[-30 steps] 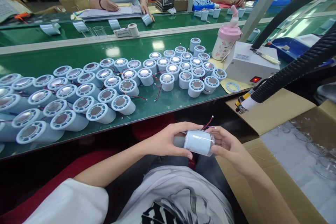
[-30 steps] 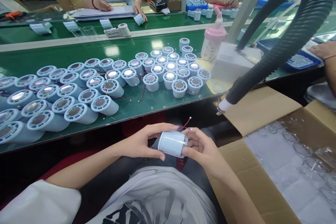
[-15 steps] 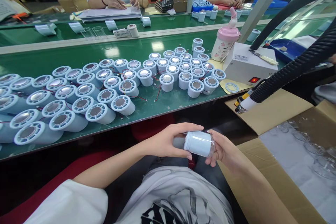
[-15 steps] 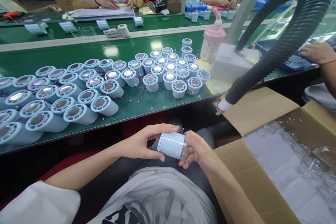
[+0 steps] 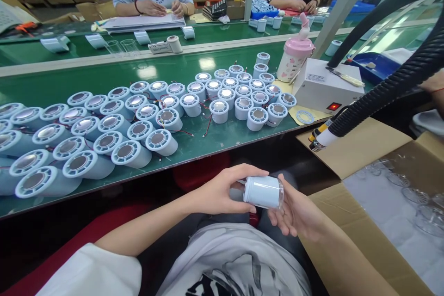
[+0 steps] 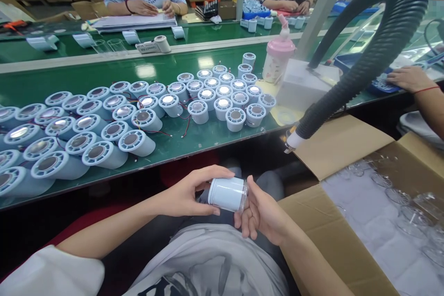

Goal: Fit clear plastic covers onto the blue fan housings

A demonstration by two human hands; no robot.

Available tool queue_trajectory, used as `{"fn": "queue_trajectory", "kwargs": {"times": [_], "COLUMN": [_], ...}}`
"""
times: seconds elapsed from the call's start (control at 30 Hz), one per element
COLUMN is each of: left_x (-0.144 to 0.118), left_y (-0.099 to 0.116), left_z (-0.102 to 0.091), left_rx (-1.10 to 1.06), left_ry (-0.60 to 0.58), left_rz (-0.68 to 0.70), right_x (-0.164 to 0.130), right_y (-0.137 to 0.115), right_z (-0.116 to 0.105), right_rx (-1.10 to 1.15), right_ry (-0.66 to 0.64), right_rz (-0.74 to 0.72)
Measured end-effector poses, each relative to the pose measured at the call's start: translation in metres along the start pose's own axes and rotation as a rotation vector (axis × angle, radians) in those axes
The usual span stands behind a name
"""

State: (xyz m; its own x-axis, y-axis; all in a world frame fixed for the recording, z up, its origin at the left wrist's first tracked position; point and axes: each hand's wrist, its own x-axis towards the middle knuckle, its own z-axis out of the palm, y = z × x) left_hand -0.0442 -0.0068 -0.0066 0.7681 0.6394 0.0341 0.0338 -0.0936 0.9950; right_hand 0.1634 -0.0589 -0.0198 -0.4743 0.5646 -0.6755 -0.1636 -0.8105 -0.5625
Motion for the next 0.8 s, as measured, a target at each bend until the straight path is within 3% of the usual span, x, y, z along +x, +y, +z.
{"fn": "queue_trajectory", "kwargs": {"times": [0.07,0.17,0.23,0.3,0.37,0.5,0.7,0.8], "left_x": [-0.001,-0.001,-0.001,0.0,-0.001,-0.003,-0.002,0.0], "left_y": [0.003,0.004,0.004,0.005,0.006,0.008,-0.002,-0.009], "left_z": [0.001,0.001,0.0,-0.001,-0.002,-0.004,-0.001,0.003], "left_rx": [-0.064,-0.225,-0.298,-0.324,-0.29,-0.235,-0.407,-0.418], "left_ry": [0.016,0.017,-0.003,-0.04,-0.062,-0.088,-0.148,-0.118], "left_rz": [-0.098,-0.219,-0.262,-0.271,-0.22,-0.138,-0.239,-0.306], "right_x": [0.0,-0.001,-0.002,-0.004,-0.006,-0.011,-0.005,0.001], "right_y": [0.006,0.014,0.016,0.017,0.017,0.016,0.022,0.025], "right_z": [-0.003,-0.011,-0.016,-0.018,-0.018,-0.015,-0.018,-0.012], "right_rx": [-0.164,-0.564,-0.851,-1.0,-0.896,-0.435,-0.399,-0.356], "right_ry": [0.142,0.414,0.416,0.293,0.194,0.07,0.13,0.124], "right_rz": [-0.175,-0.726,-1.081,-1.208,-1.103,-0.805,-0.707,-0.635]}}
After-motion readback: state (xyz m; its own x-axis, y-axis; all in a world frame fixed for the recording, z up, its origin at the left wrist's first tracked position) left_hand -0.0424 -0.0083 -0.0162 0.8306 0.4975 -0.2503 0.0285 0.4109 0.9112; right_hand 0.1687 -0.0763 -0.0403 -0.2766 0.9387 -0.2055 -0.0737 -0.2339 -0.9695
